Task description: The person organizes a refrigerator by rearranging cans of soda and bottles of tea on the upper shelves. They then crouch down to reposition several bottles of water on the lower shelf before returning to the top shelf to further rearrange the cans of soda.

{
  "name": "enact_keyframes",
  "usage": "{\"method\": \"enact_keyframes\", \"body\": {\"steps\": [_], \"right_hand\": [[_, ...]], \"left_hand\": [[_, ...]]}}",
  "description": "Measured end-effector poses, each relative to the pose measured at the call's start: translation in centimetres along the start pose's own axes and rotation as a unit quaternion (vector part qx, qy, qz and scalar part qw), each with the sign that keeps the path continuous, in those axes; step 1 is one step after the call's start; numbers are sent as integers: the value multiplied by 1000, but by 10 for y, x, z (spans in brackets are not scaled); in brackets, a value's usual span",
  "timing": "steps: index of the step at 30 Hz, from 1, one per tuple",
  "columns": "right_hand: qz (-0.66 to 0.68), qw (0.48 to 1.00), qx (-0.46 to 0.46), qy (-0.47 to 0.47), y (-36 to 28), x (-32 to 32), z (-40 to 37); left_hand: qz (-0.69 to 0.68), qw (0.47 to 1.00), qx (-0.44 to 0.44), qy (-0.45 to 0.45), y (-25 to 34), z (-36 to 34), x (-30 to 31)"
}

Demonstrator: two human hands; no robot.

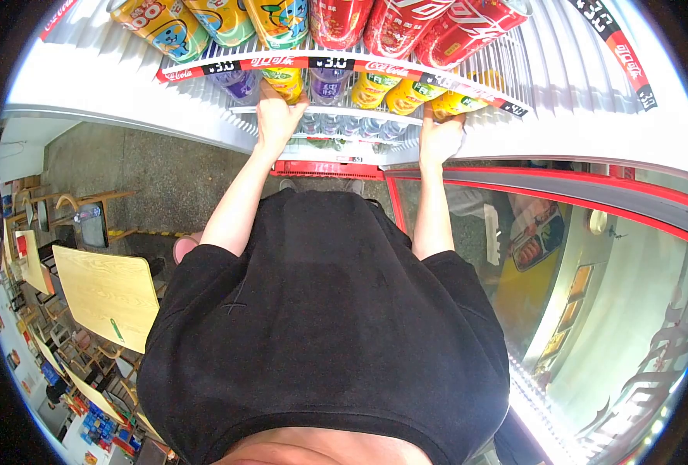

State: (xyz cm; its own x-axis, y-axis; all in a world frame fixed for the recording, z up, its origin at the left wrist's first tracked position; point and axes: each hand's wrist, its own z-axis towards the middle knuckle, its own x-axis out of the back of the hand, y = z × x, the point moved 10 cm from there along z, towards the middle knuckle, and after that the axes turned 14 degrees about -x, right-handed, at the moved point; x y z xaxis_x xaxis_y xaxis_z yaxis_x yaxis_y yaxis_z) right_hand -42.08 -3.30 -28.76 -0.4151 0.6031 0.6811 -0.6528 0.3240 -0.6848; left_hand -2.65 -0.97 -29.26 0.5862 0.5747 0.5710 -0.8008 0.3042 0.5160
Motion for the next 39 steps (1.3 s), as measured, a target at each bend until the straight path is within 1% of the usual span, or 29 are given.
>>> {"method": "enact_keyframes", "body": {"steps": [3,6,9,12,18,21,24,30,36,38,39], "right_hand": [[5,1000,14,6,-1,1,0],[5,1000,3,2,0,0,1],[3,1000,-2,0,-2,2,0],[0,1000,-1,-3,-4,2,0],[-12,1000,19,11,-2,2,-1],[-13,1000,8,6,-2,2,-1],[-15,1000,7,6,-4,3,-2],[-3,1000,20,11,-2,2,-1],[-18,1000,-5,-3,0,1,-1],[-18,1000,2,3,-1,1,-1],[-18,1000,5,6,1,0,-1]], "left_hand": [[-1,1000,-11,11,2,1,2],[-29,998,44,-32,-5,-3,-5],[-14,998,46,-43,-6,-4,-7],[4,1000,-3,-2,1,0,1],[-26,1000,12,-5,-4,-1,-5],[-36,999,13,15,-2,1,1],[-39,999,19,5,-2,2,2],[-26,1000,2,14,-2,1,1],[-27,999,31,-16,-4,-1,-2],[3,998,8,-65,0,-2,-7],[4,998,5,-67,0,-3,-7]]}}
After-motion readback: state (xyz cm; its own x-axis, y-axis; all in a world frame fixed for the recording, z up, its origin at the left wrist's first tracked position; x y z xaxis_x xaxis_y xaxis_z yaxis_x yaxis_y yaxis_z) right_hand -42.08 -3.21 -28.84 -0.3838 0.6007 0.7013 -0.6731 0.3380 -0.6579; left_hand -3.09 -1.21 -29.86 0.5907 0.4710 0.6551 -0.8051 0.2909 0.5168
